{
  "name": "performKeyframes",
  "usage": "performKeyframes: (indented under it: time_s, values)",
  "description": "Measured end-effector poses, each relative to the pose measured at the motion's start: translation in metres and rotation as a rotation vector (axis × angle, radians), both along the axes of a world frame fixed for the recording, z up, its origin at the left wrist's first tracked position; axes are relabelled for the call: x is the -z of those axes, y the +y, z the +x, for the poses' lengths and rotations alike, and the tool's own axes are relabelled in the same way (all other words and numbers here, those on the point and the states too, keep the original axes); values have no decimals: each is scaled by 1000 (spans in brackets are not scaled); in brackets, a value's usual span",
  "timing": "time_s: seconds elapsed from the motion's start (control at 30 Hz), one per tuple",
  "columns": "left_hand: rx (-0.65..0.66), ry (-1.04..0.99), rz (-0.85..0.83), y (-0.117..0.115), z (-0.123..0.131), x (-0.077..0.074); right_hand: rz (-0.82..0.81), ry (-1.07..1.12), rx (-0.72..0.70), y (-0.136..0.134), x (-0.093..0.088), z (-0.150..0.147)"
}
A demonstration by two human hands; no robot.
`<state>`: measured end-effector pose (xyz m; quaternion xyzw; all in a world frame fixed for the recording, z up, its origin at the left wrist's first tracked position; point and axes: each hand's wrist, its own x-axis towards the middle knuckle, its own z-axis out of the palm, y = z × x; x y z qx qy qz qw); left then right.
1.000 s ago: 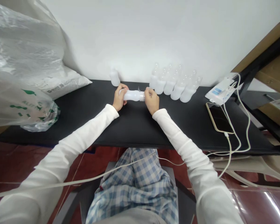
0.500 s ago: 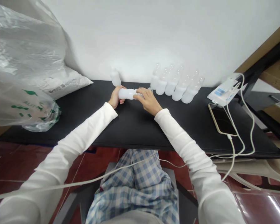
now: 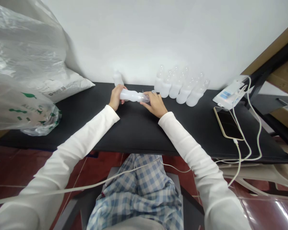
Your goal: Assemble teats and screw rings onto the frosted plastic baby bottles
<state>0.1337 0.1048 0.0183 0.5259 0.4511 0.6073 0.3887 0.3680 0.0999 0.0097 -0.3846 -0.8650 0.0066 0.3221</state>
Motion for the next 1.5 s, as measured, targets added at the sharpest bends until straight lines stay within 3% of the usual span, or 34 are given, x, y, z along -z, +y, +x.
performKeyframes:
  time_s: [0.13,0.3,0.5,0.6,0.7,0.8,0.93,1.1,1.5]
  values:
    - [-29,-13,-84,7,-3,4,192,-27,28,-1,-4,3]
    - [-157,-193,-207,25,-20,14,295,145,147,5,-6,15]
    - [-538,-311,-56,43,-52,18,202,207,204,5,1,12]
    - [-642,-299,-47,48,-65,20,142,230,214,1,4,2]
    - [-660,-153,-81,50,-76,23,130,269,213,-3,7,-4]
    - [-686,136,-110,48,-80,25,148,283,217,-4,9,-5]
    - [-630,384,-109,42,-79,23,149,282,230,-4,10,-4]
    - [-711,424,-131,46,-76,25,104,324,225,-2,14,-6]
    - [-588,323,-144,68,-75,25,91,440,246,4,23,-8]
